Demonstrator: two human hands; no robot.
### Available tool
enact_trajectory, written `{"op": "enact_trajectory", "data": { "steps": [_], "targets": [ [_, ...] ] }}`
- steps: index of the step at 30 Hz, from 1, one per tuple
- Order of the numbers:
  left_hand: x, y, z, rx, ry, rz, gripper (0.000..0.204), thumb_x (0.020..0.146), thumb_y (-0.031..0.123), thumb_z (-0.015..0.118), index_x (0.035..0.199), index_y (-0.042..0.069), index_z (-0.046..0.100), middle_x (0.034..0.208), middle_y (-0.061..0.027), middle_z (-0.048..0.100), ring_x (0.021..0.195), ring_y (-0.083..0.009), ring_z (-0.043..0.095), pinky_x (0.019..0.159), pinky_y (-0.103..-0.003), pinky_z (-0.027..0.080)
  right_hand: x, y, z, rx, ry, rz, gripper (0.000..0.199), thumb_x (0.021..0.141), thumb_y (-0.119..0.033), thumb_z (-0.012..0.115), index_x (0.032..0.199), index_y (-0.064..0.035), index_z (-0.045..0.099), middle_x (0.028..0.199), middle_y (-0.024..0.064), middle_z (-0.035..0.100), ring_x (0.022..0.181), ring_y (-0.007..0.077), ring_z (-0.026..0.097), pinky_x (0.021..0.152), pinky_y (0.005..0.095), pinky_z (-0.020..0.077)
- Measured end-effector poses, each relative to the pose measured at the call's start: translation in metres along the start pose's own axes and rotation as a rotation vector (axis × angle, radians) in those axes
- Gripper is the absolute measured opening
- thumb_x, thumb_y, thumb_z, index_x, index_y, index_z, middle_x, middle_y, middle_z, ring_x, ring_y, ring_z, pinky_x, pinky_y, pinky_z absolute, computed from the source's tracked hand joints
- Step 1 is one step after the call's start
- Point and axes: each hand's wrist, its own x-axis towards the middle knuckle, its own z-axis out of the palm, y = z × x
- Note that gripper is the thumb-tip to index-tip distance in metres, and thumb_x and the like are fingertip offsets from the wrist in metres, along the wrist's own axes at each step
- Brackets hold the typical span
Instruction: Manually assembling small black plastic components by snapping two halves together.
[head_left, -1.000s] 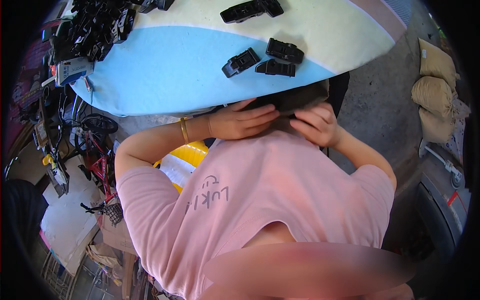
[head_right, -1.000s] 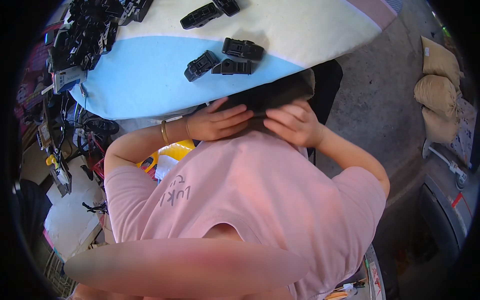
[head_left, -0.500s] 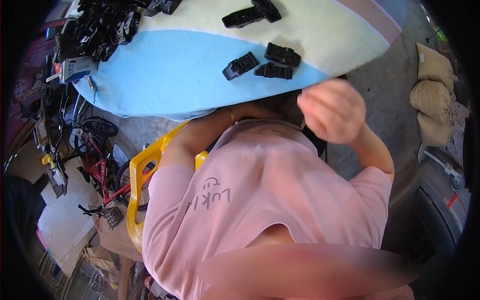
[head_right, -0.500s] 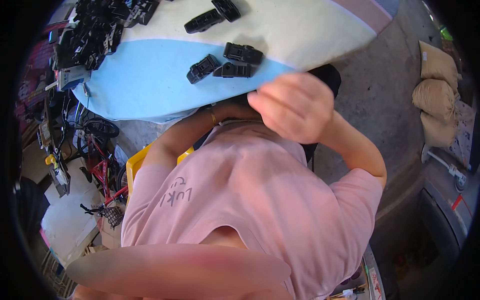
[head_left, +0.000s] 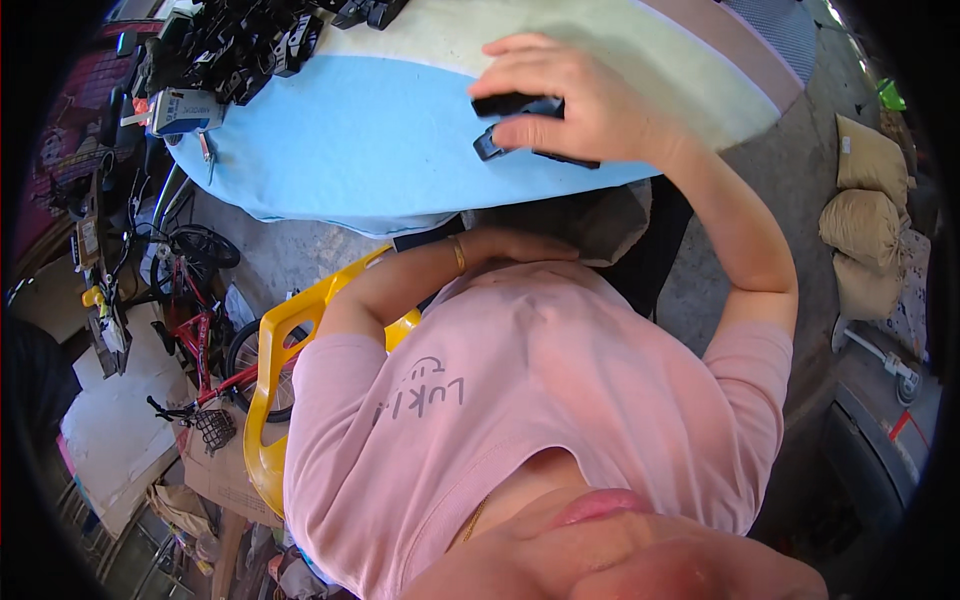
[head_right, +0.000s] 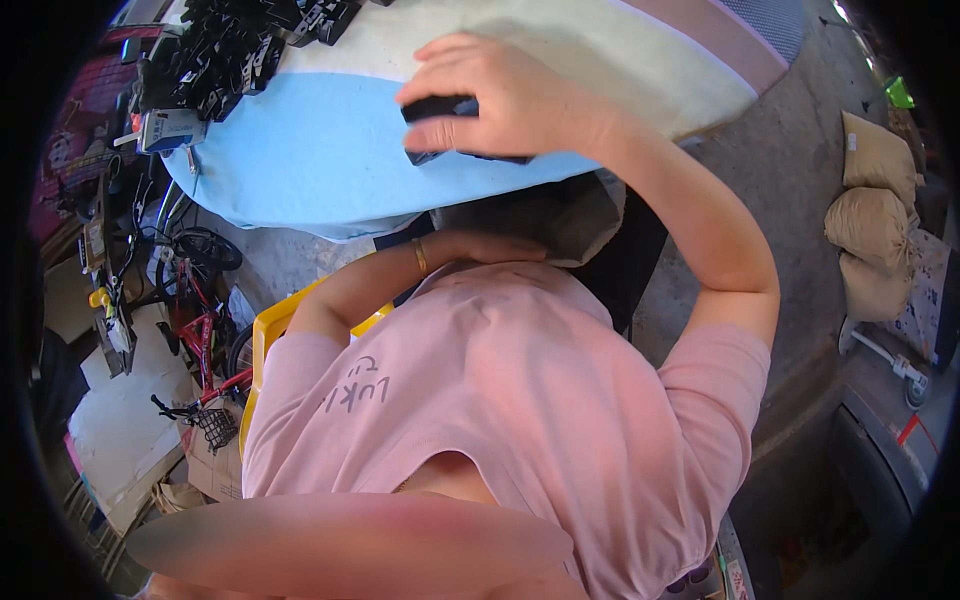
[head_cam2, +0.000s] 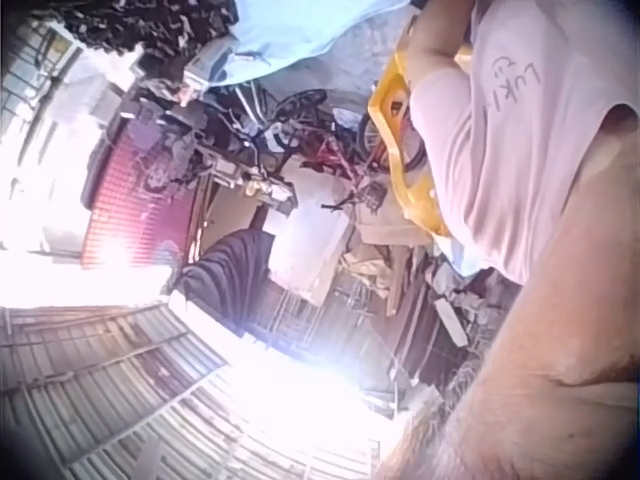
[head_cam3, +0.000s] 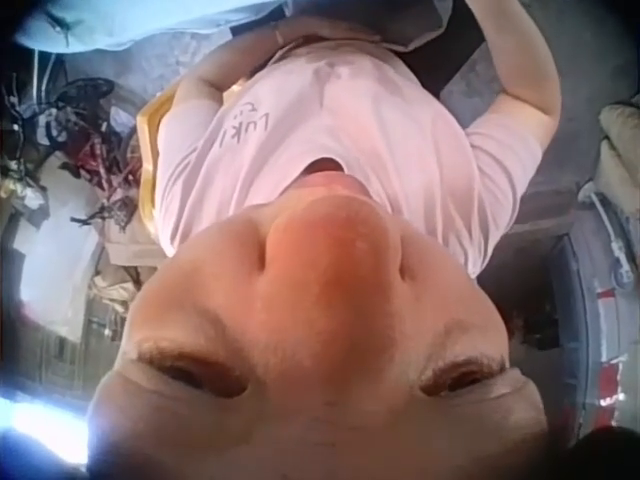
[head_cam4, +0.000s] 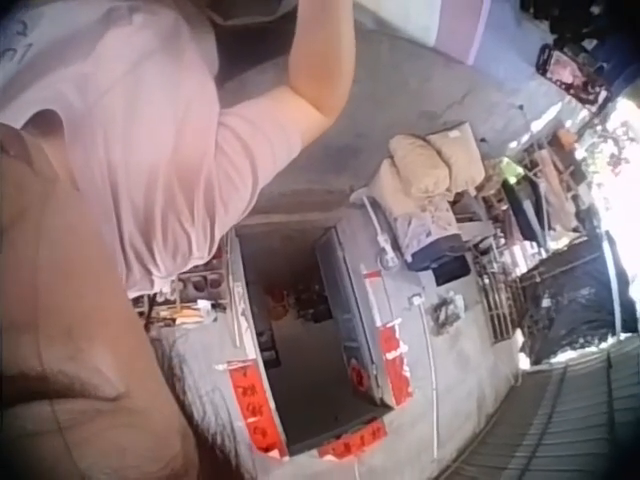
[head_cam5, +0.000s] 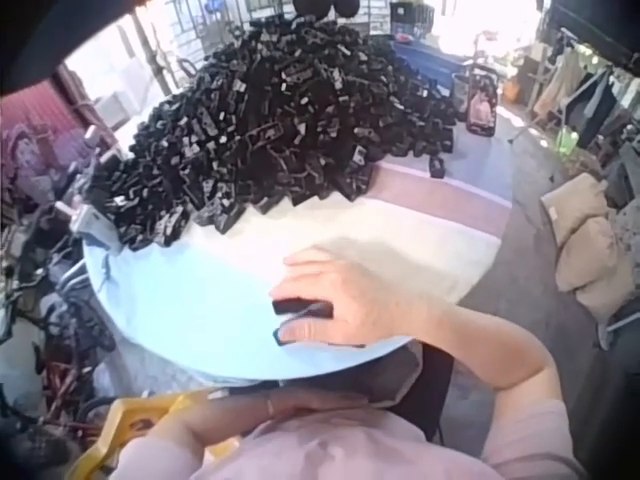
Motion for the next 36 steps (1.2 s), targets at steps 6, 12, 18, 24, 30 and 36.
{"op": "enact_trajectory", "data": {
  "steps": [6, 12, 18, 24, 30, 36],
  "targets": [
    [-0.012, 0.019, -0.007, 0.027, -0.079, 0.017, 0.069, 0.085, 0.048, 0.054, 0.136, 0.005, 0.034, 0.141, -0.0122, 0.033, 0.132, -0.0219, 0.025, 0.109, -0.032, 0.019, -0.029, -0.03, 0.011, 0.012, 0.018, -0.084, 0.033, 0.072, -0.019, 0.071, 0.099, -0.0037, 0.062, 0.102, 0.008, 0.061, 0.111, 0.0313, 0.05, 0.094, 0.0426, 0.0394],
    [-0.009, 0.02, -0.005, 0.064, -0.159, 0.008, 0.061, 0.088, 0.046, 0.05, 0.131, 0.005, 0.04, 0.135, -0.0134, 0.039, 0.126, -0.0234, 0.032, 0.105, -0.033, 0.024, -0.055, -0.058, 0.015, -0.05, 0.018, -0.223, 0.029, 0.073, -0.019, 0.071, 0.094, -0.0019, 0.062, 0.097, 0.0099, 0.061, 0.098, 0.029, 0.058, 0.089, 0.0456, 0.0436],
    [-0.009, 0.017, -0.002, 0.155, -0.203, 0.008, 0.053, 0.09, 0.043, 0.047, 0.127, 0.004, 0.045, 0.129, -0.0147, 0.045, 0.12, -0.0249, 0.039, 0.101, -0.034, 0.03, -0.04, -0.044, -0.018, -0.11, 0.173, -0.173, 0.021, 0.069, -0.006, 0.071, 0.088, -0.0017, 0.063, 0.087, 0.0113, 0.064, 0.074, 0.0261, 0.063, 0.064, 0.0326, 0.0507],
    [-0.007, 0.017, 0.0, 0.261, -0.248, -0.013, 0.048, 0.093, 0.041, 0.043, 0.122, 0.004, 0.051, 0.123, -0.016, 0.05, 0.114, -0.0264, 0.046, 0.098, -0.034, 0.035, 0.004, 0.038, -0.068, -0.404, 0.477, 0.152, 0.015, 0.078, -0.01, 0.067, 0.092, -0.0033, 0.065, 0.083, 0.0079, 0.065, 0.067, 0.0168, 0.063, 0.061, 0.0266, 0.0496],
    [-0.049, 0.066, 0.003, 0.465, -0.12, 0.355, 0.041, 0.092, 0.034, 0.046, 0.115, 0.001, 0.055, 0.11, -0.0185, 0.057, 0.102, -0.032, 0.054, 0.089, -0.038, 0.043, 0.046, 0.113, -0.106, -0.718, 0.554, 0.282, 0.02, 0.08, -0.023, 0.066, 0.093, -0.0077, 0.066, 0.078, 0.0049, 0.065, 0.062, 0.016, 0.06, 0.058, 0.0262, 0.0481],
    [-0.114, 0.195, -0.083, 0.411, 0.371, 0.619, 0.026, 0.083, 0.02, 0.061, 0.103, 0.003, 0.061, 0.087, -0.0148, 0.064, 0.068, -0.0244, 0.062, 0.064, -0.034, 0.05, 0.07, 0.124, -0.105, -0.575, 0.664, 0.286, 0.015, 0.078, -0.028, 0.067, 0.075, -0.0129, 0.067, 0.059, 0.006, 0.061, 0.058, 0.0254, 0.061, 0.056, 0.0327, 0.0492]
  ]
}}
